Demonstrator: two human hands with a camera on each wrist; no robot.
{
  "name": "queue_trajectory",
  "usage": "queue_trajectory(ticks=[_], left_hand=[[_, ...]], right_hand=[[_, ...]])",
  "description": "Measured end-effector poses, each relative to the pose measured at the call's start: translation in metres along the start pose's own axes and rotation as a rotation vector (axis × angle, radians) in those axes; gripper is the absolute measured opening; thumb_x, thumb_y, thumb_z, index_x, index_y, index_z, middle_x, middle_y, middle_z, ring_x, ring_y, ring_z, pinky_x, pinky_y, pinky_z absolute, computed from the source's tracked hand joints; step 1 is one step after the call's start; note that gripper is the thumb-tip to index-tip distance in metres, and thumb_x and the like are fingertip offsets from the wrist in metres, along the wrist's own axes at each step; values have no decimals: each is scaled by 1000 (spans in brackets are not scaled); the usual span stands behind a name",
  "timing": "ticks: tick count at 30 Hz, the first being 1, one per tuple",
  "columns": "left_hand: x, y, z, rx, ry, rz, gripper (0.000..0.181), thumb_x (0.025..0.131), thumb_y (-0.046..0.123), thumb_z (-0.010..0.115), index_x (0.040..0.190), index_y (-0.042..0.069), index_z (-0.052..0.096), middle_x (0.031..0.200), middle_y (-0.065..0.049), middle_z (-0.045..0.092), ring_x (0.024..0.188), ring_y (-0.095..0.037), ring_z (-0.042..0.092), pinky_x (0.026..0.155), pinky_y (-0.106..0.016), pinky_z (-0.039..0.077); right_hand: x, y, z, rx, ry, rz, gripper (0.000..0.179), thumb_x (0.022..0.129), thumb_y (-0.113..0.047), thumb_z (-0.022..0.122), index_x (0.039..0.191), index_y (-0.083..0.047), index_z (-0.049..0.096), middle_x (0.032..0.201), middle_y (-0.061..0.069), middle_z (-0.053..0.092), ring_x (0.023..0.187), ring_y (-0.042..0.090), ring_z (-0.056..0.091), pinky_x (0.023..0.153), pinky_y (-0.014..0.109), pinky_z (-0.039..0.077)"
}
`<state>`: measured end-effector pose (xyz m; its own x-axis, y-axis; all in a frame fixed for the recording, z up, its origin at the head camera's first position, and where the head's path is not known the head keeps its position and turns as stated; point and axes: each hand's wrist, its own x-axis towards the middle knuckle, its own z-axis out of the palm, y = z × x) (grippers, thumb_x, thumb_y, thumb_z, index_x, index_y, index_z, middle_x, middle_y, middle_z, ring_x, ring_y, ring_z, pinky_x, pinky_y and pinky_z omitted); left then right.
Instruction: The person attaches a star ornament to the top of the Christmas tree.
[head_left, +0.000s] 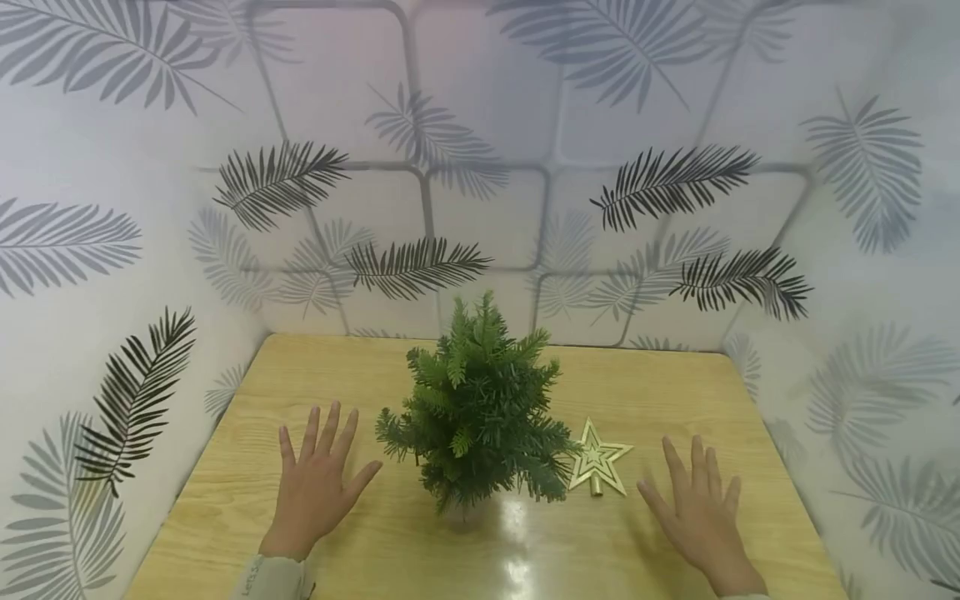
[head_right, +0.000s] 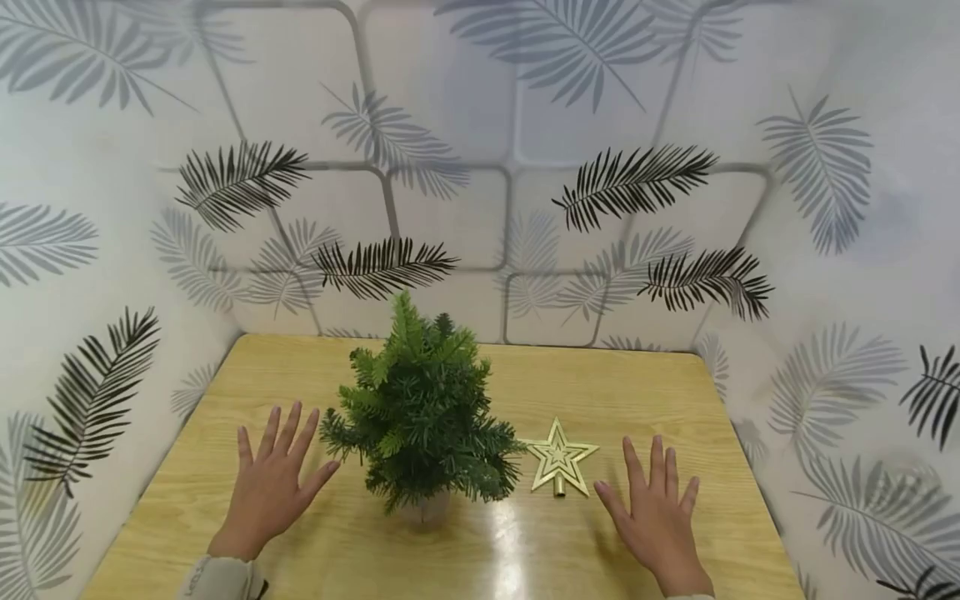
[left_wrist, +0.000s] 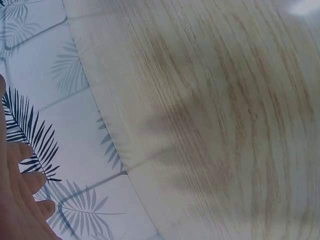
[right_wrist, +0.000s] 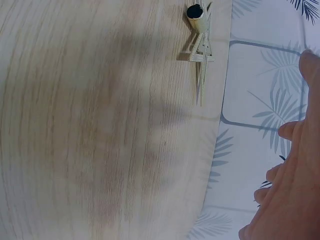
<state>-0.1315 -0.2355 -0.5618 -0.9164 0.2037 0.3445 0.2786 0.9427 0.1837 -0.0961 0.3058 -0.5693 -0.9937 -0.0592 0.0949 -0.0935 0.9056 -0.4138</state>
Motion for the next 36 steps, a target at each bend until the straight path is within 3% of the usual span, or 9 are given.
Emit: queue_trajectory(ticks=[5,8,14,21,27,32,36], left_hand=[[0,5,-3,-21,15,7,85,97,61,62,161,11,38,166,-20,28,153,-46,19,114,-78,4],[0,9,-4,-39,14,6,84,98,60,61,161,10,37,167,-19,27,153,-46,19,113,-78,7],[1,17,-6,-129,47,9,82,100,51,62,163,11,30,166,-18,30,152,-45,24,116,-73,16],[5,29,-8,-219,130,40,80,101,45,63,164,11,27,163,-16,38,147,-46,34,113,-71,25],[6,37,-8,-272,184,54,71,107,49,49,163,9,30,162,-15,40,144,-45,39,112,-72,25],[7,44,-12,-345,220,61,71,109,57,35,163,10,31,160,-14,42,142,-44,42,111,-71,27],[8,51,-17,-419,238,62,70,110,57,32,164,13,29,159,-15,44,140,-43,44,110,-71,29]], right_hand=[[0,-3,0,50,23,-11,77,107,-46,53,164,-5,21,163,40,0,146,66,4,105,84,-4],[0,-6,1,88,38,-16,76,106,-42,57,161,-1,25,162,41,5,144,67,11,107,83,9],[1,-13,3,134,52,2,67,105,-37,61,152,6,39,158,41,22,138,68,26,97,84,29],[2,-17,10,178,21,11,61,106,-38,58,143,9,49,156,42,25,137,68,27,95,85,31],[3,-22,14,192,11,22,62,107,-39,58,145,7,48,156,40,27,137,66,29,96,84,31],[4,-24,17,185,10,10,61,107,-39,58,145,8,47,150,40,37,134,62,37,99,80,34],[4,-25,21,182,14,3,62,106,-38,58,145,9,46,142,38,46,129,58,44,99,75,40]])
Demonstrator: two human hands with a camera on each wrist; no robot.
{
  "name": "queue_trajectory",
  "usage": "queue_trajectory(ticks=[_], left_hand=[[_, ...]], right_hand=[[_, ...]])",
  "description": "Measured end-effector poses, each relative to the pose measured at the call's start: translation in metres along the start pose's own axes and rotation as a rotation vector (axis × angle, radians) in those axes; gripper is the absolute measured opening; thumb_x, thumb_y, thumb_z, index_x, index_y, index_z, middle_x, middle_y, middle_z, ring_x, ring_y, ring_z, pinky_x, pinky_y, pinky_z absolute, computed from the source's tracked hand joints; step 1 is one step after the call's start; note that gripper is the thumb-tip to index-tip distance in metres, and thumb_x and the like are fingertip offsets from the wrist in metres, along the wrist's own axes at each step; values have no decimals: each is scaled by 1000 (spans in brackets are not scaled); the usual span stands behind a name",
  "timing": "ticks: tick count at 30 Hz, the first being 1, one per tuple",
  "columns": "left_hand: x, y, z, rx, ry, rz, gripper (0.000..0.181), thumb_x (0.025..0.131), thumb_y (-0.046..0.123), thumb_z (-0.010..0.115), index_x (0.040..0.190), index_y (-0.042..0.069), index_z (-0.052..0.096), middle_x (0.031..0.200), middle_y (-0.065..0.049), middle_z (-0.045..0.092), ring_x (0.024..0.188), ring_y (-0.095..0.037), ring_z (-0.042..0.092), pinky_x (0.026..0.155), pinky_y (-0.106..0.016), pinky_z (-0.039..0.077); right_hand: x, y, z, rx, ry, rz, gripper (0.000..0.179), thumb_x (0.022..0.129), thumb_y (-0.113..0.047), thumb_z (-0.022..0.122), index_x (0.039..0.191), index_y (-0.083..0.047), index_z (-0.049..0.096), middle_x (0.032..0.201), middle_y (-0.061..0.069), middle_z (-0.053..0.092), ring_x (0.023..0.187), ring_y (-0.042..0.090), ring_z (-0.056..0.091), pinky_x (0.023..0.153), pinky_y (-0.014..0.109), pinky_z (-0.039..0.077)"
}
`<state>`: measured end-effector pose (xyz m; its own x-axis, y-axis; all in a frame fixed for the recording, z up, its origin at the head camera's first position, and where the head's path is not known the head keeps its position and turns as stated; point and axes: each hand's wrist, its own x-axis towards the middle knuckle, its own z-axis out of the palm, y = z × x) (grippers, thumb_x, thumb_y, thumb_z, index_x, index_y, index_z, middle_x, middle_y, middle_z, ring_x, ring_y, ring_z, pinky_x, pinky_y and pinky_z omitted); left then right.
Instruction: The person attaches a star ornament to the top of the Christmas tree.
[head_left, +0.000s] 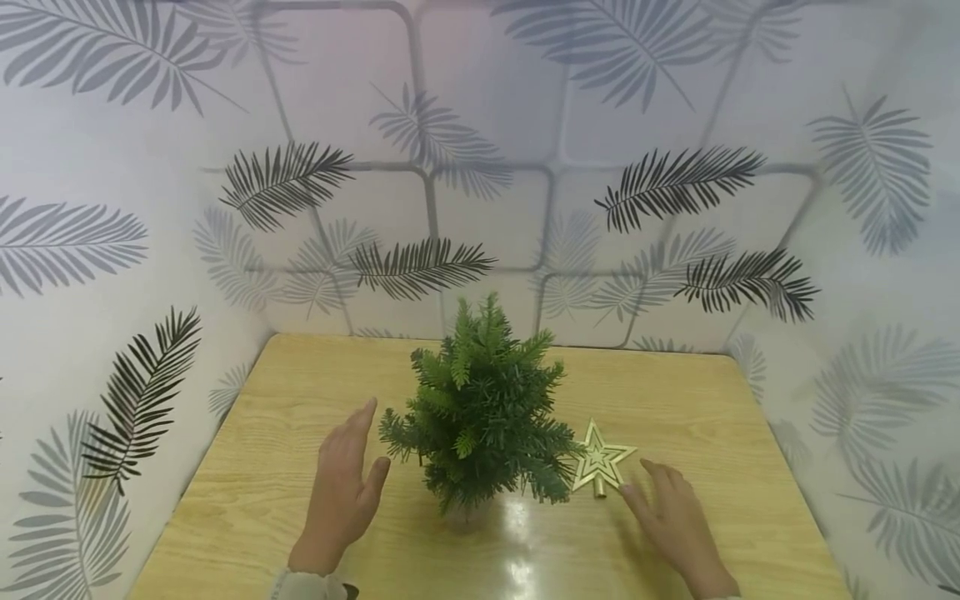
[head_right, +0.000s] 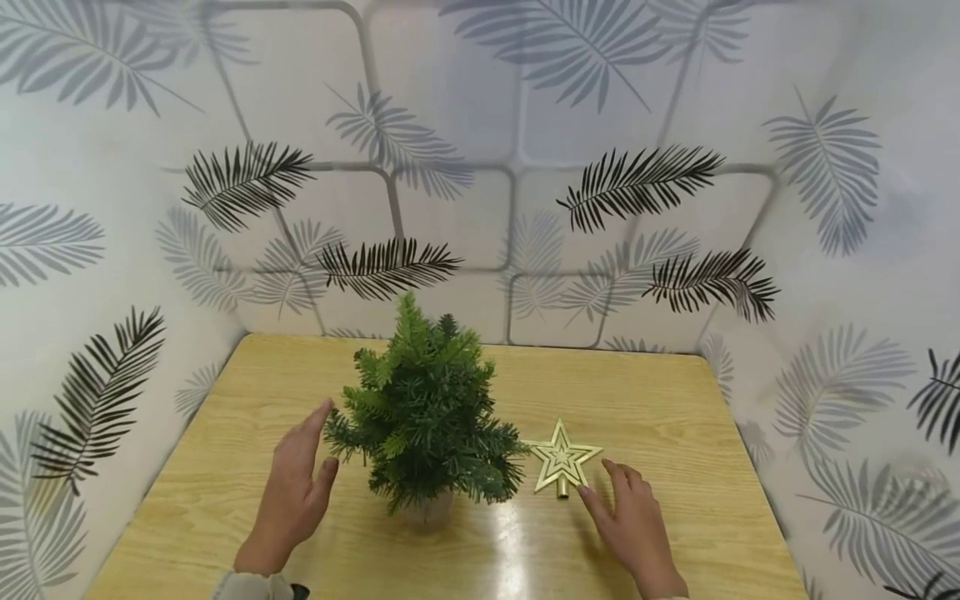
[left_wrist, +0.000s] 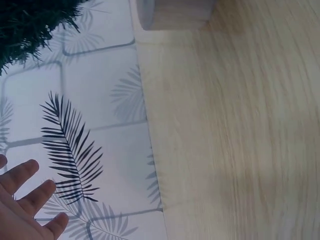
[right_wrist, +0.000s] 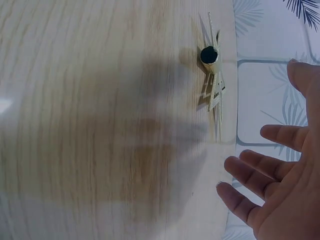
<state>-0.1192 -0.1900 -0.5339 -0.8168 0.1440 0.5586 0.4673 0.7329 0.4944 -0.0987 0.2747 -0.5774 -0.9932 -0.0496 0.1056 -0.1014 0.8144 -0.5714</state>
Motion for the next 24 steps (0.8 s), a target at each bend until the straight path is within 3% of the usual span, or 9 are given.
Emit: queue_trajectory(ticks=[7,11,15,21,24], left_hand=[[4,19,-2,-146,27,2,71,110,57,31,165,12,25,158,-13,45,142,-39,44,111,-65,32],[5,30,-3,-181,39,-6,73,109,59,28,165,13,23,159,-12,45,143,-36,43,118,-50,30],[8,39,-4,-216,50,1,73,109,58,29,166,13,23,160,-11,42,145,-36,40,122,-36,25],[13,52,-2,-250,48,15,72,110,57,31,166,13,21,158,-9,46,145,-34,40,118,-49,32],[16,56,-1,-258,66,30,74,109,59,30,166,12,21,155,-8,48,145,-34,41,119,-46,31]], right_hand=[[0,-1,6,15,-52,72,67,107,-43,55,147,10,43,138,38,47,116,51,57,95,67,48],[1,-1,11,30,-92,119,72,107,-47,54,148,10,41,137,38,45,108,45,62,92,64,52],[3,0,16,36,-118,147,74,106,-49,54,149,10,40,136,37,45,111,45,60,93,64,51],[2,1,19,40,-114,140,72,107,-47,53,149,10,40,136,37,45,114,47,58,93,65,51],[2,1,20,35,-107,136,71,107,-46,53,148,11,40,135,37,46,113,47,59,92,64,51]])
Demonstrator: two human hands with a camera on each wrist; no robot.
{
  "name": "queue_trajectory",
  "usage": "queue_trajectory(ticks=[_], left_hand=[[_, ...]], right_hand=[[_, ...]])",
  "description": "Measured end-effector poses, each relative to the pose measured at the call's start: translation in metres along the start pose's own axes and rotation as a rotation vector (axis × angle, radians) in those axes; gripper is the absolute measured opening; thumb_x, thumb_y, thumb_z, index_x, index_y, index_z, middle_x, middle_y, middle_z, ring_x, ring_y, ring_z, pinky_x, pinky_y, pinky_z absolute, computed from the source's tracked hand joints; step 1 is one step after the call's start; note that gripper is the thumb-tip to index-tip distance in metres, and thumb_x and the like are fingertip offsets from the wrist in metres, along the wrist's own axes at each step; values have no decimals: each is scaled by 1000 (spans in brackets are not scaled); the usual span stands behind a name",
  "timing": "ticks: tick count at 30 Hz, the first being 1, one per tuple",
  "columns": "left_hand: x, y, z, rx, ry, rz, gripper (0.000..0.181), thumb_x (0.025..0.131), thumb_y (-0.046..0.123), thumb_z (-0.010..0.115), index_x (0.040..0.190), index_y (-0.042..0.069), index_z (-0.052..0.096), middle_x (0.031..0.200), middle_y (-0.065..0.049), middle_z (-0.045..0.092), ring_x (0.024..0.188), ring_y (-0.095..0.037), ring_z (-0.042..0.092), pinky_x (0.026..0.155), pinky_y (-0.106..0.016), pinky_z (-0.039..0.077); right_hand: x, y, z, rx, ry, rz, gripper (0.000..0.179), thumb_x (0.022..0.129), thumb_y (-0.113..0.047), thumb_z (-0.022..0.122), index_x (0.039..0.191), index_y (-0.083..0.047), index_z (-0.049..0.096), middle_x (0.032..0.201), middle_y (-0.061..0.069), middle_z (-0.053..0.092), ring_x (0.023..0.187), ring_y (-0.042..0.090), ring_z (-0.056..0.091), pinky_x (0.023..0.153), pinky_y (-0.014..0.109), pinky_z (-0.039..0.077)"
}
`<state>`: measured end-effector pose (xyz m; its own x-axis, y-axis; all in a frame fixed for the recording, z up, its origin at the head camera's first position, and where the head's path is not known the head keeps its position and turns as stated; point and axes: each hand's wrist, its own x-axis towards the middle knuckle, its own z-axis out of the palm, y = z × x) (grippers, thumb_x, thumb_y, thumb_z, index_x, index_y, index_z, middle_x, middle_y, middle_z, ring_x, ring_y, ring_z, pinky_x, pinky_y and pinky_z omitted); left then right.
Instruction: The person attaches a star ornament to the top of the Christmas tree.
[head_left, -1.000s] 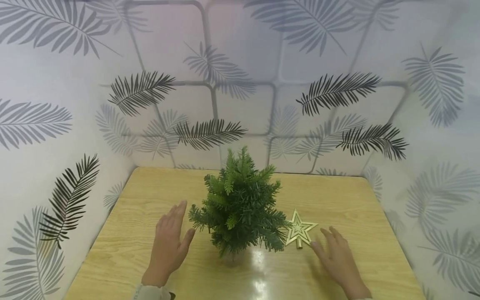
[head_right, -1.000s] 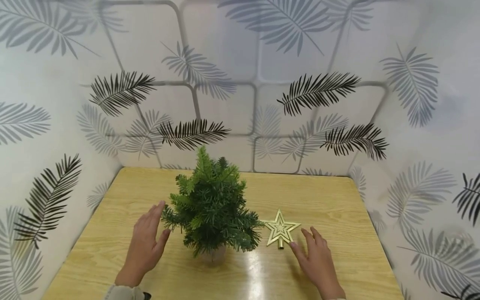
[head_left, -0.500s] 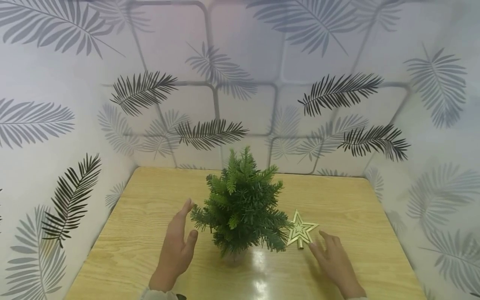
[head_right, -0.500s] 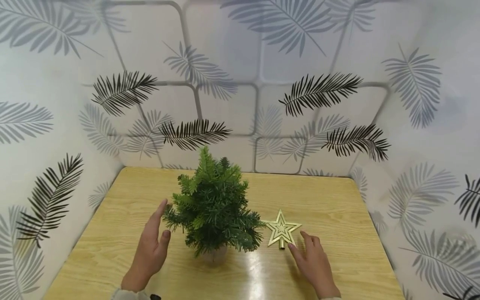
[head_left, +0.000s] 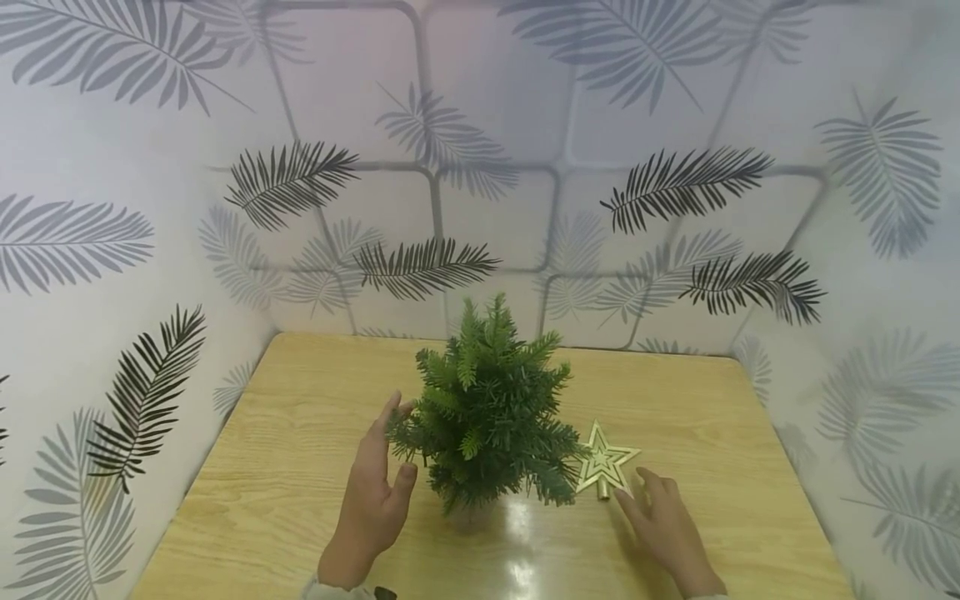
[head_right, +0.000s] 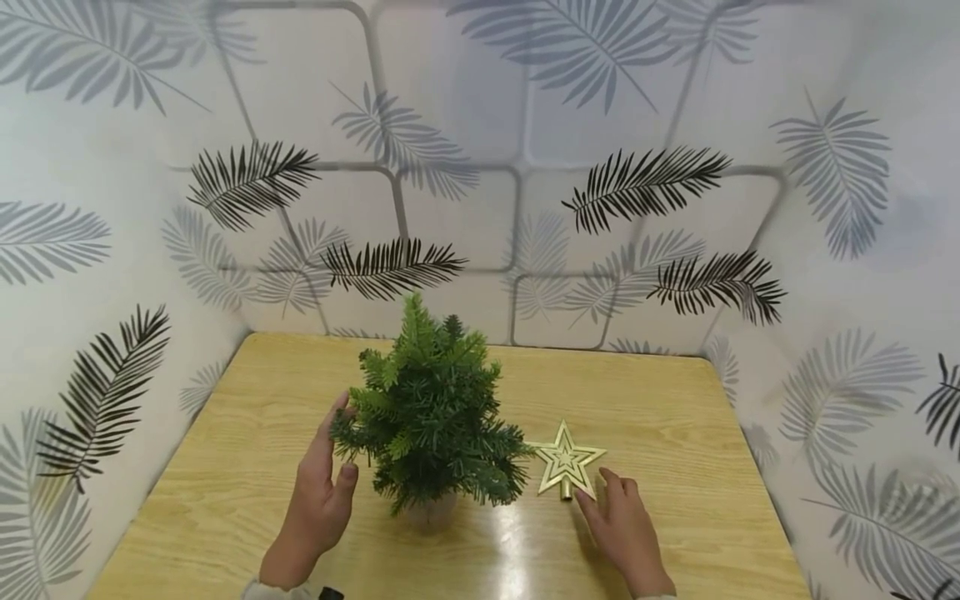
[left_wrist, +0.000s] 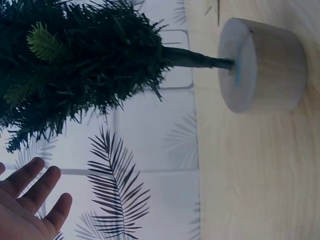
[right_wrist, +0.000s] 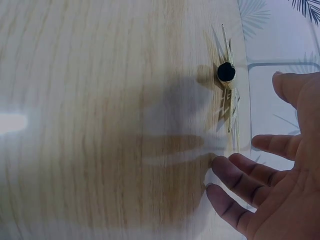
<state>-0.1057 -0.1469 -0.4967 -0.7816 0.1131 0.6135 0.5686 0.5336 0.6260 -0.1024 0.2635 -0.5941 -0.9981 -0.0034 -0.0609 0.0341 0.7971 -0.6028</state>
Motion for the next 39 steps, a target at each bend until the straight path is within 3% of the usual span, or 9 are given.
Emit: queue_trajectory(ticks=[4,12,21,29,35,39], left_hand=[[5,4,1,-3,46,40,76,109,59,30,165,7,22,153,-10,51,142,-36,44,121,-33,26],[18,13,-2,-32,111,132,84,108,61,30,161,-2,24,146,-20,54,136,-37,49,120,-32,28],[25,22,-3,-7,125,167,83,107,61,34,160,-4,28,147,-21,54,136,-34,51,119,-32,30],[32,30,-2,-38,159,206,81,109,57,36,157,-8,31,147,-20,53,135,-34,52,119,-33,32],[35,36,-1,-40,178,232,81,109,57,34,157,-9,30,145,-20,55,133,-37,52,118,-34,32],[37,39,0,-39,196,254,82,109,57,34,155,-11,32,144,-20,56,134,-35,52,118,-34,33]], right_hand=[[1,-2,1,15,-8,10,70,107,-44,55,147,12,40,135,37,46,116,49,57,95,65,49],[8,-8,5,30,-5,16,68,104,-34,63,146,15,39,131,39,47,114,50,58,96,65,49],[12,-8,12,25,3,74,61,102,-25,64,145,13,42,132,38,50,119,55,55,99,67,45],[14,-7,18,41,24,122,45,100,-16,66,133,10,50,121,33,60,106,49,64,87,63,52],[16,-5,19,64,51,152,28,97,-6,64,120,10,57,97,18,64,79,26,61,65,42,52],[18,-4,19,96,36,162,26,99,-6,62,119,10,57,90,14,63,72,21,57,60,35,48]])
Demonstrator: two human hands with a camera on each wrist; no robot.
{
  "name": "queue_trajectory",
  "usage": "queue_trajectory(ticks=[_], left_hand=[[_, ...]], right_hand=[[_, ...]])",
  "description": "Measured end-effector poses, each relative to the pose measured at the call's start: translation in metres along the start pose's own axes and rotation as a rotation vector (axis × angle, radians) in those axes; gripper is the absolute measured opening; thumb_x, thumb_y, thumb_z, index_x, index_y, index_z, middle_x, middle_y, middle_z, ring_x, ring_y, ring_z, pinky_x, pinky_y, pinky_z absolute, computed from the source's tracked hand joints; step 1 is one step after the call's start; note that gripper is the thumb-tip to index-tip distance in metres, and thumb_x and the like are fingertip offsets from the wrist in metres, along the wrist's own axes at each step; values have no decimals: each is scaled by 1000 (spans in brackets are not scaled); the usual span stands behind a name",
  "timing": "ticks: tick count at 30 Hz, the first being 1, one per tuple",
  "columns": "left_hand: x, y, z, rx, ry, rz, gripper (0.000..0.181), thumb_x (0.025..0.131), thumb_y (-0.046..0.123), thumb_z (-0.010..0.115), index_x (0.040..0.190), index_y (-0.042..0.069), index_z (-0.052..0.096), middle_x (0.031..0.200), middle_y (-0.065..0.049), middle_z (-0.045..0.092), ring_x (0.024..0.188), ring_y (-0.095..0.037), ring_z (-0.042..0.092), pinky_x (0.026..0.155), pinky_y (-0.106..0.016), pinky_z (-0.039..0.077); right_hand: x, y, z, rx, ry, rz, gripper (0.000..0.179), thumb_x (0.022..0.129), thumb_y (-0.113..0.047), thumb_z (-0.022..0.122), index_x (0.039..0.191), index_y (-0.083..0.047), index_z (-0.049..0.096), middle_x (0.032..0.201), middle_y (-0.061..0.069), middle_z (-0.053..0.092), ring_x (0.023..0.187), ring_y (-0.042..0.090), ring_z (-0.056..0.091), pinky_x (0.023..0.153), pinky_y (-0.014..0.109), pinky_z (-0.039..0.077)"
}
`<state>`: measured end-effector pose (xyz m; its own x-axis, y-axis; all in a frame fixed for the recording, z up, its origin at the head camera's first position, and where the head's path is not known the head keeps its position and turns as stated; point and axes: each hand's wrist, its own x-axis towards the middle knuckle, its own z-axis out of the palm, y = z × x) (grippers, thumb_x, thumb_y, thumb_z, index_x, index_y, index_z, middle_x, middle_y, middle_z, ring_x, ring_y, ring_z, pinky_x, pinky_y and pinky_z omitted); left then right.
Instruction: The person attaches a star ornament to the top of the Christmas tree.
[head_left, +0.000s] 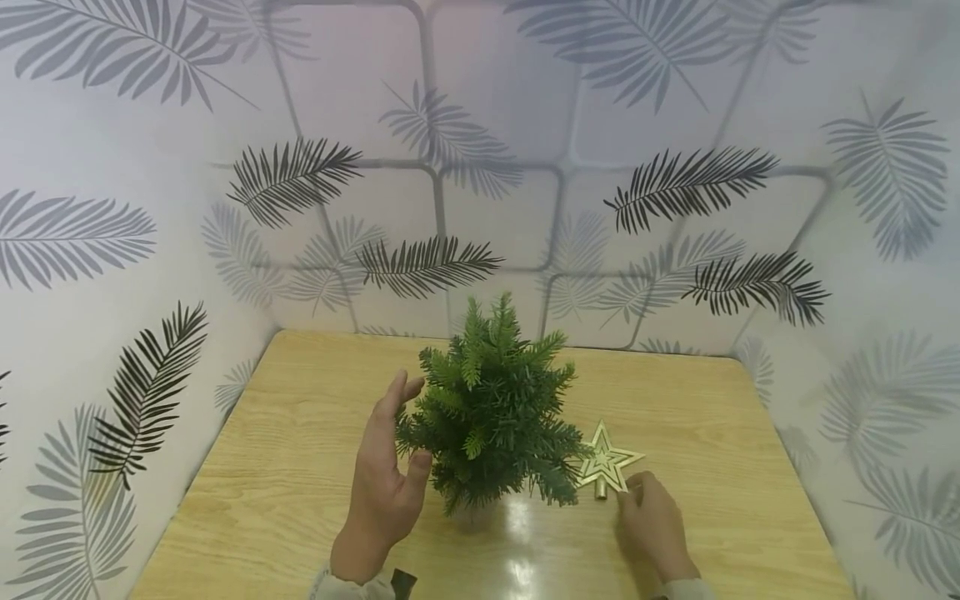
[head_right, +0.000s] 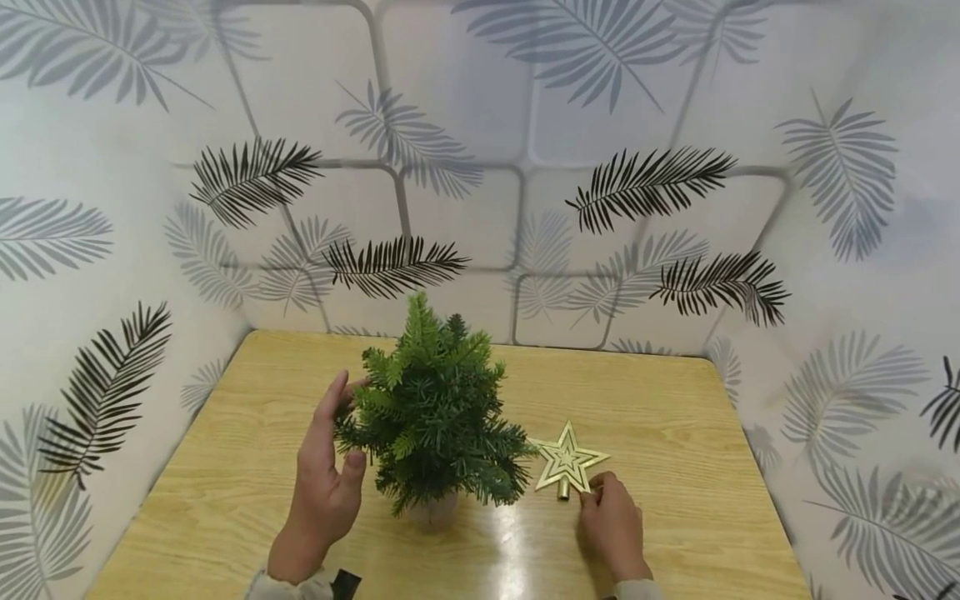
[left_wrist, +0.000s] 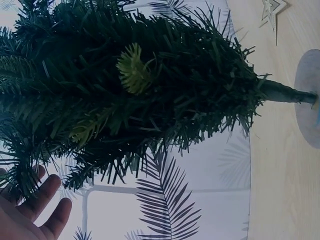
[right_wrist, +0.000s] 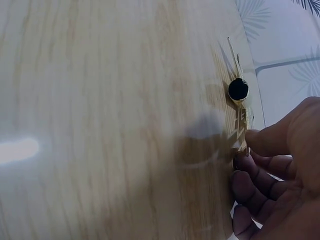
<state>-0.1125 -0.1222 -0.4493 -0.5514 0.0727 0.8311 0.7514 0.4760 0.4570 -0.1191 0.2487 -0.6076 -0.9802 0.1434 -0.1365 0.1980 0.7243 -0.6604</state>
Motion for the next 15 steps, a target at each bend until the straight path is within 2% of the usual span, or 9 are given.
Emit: queue_trajectory(ticks=[7,12,15], left_hand=[[8,6,1,11,20,26,82,110,56,33,153,-13,32,140,-26,56,130,-40,52,117,-36,33],[11,10,1,19,24,22,82,109,57,32,154,-12,33,140,-23,58,129,-40,53,113,-40,35],[12,12,2,20,22,24,82,109,57,32,153,-12,34,140,-22,58,128,-39,54,110,-41,37]], right_hand=[[1,1,-7,61,-55,35,22,101,-7,56,116,9,58,102,20,67,82,25,60,68,38,52],[3,1,-11,116,-123,45,27,101,-9,54,116,12,60,98,16,66,81,24,58,69,37,50],[2,0,-11,118,-135,44,26,102,-11,55,113,12,62,96,14,66,81,23,58,70,36,50]])
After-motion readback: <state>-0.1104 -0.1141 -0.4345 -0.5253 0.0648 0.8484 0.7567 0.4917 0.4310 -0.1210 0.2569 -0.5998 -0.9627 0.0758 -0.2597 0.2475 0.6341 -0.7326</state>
